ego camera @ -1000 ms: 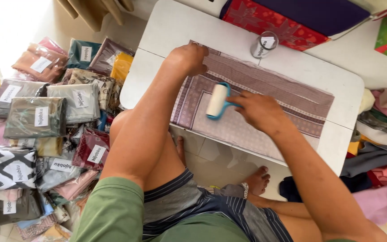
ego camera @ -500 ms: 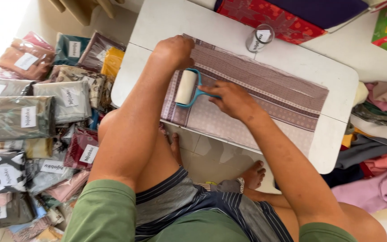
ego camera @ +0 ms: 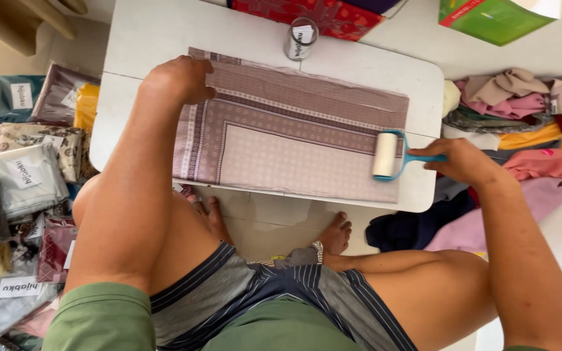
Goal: Folding a patterned scarf on a table and using a lint roller to remove lint and debris.
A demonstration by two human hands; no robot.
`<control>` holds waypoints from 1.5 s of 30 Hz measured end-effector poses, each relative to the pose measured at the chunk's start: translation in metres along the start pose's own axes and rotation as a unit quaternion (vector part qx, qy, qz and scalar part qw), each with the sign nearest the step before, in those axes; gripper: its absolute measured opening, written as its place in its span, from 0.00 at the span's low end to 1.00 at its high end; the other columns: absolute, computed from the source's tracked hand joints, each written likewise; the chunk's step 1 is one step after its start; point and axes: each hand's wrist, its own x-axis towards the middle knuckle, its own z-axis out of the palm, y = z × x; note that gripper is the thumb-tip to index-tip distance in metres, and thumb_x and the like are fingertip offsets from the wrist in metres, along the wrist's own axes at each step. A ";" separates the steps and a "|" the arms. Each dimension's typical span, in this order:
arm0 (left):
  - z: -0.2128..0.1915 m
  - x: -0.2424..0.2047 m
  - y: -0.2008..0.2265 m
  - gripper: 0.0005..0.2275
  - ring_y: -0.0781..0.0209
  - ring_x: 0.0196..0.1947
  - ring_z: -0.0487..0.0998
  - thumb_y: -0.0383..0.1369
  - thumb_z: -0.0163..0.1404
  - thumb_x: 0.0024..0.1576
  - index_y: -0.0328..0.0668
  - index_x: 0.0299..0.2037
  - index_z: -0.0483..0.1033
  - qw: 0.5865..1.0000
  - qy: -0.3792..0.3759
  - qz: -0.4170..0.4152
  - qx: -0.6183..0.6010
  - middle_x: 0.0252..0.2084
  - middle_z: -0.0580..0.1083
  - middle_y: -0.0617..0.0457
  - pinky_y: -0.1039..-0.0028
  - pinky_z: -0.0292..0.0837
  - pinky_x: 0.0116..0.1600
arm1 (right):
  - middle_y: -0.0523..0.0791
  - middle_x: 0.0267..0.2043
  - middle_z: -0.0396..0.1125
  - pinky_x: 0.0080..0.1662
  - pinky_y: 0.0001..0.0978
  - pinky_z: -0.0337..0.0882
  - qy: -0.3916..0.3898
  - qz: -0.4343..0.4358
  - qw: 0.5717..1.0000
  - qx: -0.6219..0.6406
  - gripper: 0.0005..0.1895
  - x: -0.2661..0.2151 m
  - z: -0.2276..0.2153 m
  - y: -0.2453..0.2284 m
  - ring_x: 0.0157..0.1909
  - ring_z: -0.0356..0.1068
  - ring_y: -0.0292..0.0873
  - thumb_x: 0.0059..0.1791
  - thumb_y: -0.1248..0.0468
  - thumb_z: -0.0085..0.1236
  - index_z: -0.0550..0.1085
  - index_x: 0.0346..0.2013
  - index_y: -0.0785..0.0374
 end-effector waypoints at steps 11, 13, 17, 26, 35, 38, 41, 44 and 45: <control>-0.010 -0.018 0.016 0.27 0.48 0.67 0.67 0.39 0.55 0.59 0.50 0.69 0.65 1.000 -0.027 0.002 -0.016 0.69 0.66 0.50 0.48 0.62 0.70 | 0.39 0.46 0.74 0.41 0.37 0.72 0.049 -0.034 0.998 -0.026 0.30 -0.055 -0.002 -0.044 0.32 0.71 0.45 0.43 0.71 0.62 0.79 0.56 0.40; -0.004 -0.011 0.012 0.27 0.49 0.63 0.71 0.41 0.59 0.56 0.49 0.67 0.68 1.000 0.007 0.022 0.001 0.66 0.70 0.50 0.50 0.67 0.67 | 0.37 0.49 0.75 0.42 0.38 0.76 0.016 -0.068 0.996 -0.060 0.27 -0.048 0.016 -0.062 0.31 0.75 0.47 0.45 0.67 0.59 0.78 0.56 0.37; 0.004 0.002 0.002 0.26 0.49 0.54 0.78 0.40 0.61 0.55 0.47 0.64 0.72 0.999 0.006 0.028 0.018 0.58 0.76 0.48 0.54 0.73 0.61 | 0.37 0.46 0.73 0.42 0.39 0.73 0.036 -0.113 0.991 -0.063 0.24 -0.032 0.034 -0.131 0.31 0.73 0.46 0.47 0.65 0.58 0.78 0.56 0.39; 0.025 0.021 -0.015 0.21 0.52 0.48 0.80 0.40 0.63 0.51 0.47 0.54 0.79 0.997 0.067 0.042 0.027 0.49 0.80 0.52 0.58 0.77 0.53 | 0.42 0.43 0.66 0.40 0.41 0.74 0.047 -0.230 0.961 -0.146 0.23 0.039 0.077 -0.310 0.39 0.72 0.45 0.53 0.58 0.50 0.70 0.63 0.39; 0.026 0.024 -0.031 0.28 0.48 0.55 0.77 0.39 0.64 0.50 0.48 0.62 0.73 0.997 0.064 0.043 -0.001 0.57 0.76 0.48 0.54 0.74 0.58 | 0.45 0.39 0.66 0.35 0.44 0.71 0.120 -0.318 0.941 0.001 0.21 0.080 0.100 -0.376 0.35 0.71 0.50 0.50 0.63 0.53 0.77 0.58 0.43; 0.025 0.025 -0.032 0.19 0.44 0.50 0.79 0.39 0.61 0.51 0.42 0.51 0.80 0.996 0.047 0.072 0.020 0.51 0.79 0.46 0.53 0.76 0.55 | 0.42 0.38 0.68 0.39 0.42 0.71 0.069 -0.313 0.946 0.037 0.25 0.078 0.095 -0.334 0.34 0.70 0.47 0.48 0.64 0.60 0.76 0.60 0.39; 0.013 0.004 -0.018 0.17 0.44 0.51 0.80 0.39 0.64 0.52 0.42 0.49 0.83 0.995 -0.069 0.060 0.051 0.52 0.79 0.48 0.48 0.76 0.55 | 0.42 0.40 0.70 0.40 0.42 0.69 0.017 -0.308 0.948 0.084 0.27 0.067 0.089 -0.274 0.32 0.70 0.44 0.48 0.65 0.63 0.75 0.60 0.39; 0.024 0.006 -0.015 0.21 0.50 0.59 0.76 0.34 0.66 0.49 0.49 0.54 0.81 0.982 -0.187 0.009 0.033 0.60 0.76 0.54 0.50 0.73 0.63 | 0.41 0.46 0.72 0.45 0.39 0.73 -0.024 -0.249 0.963 0.099 0.27 0.040 0.077 -0.208 0.38 0.72 0.42 0.48 0.66 0.62 0.75 0.61 0.39; 0.041 0.023 -0.020 0.24 0.46 0.57 0.78 0.38 0.68 0.45 0.46 0.53 0.82 0.981 -0.181 0.038 0.065 0.55 0.79 0.47 0.52 0.75 0.60 | 0.48 0.45 0.73 0.48 0.47 0.72 -0.014 -0.244 0.962 0.126 0.25 0.028 0.072 -0.184 0.44 0.72 0.54 0.46 0.67 0.62 0.77 0.58 0.43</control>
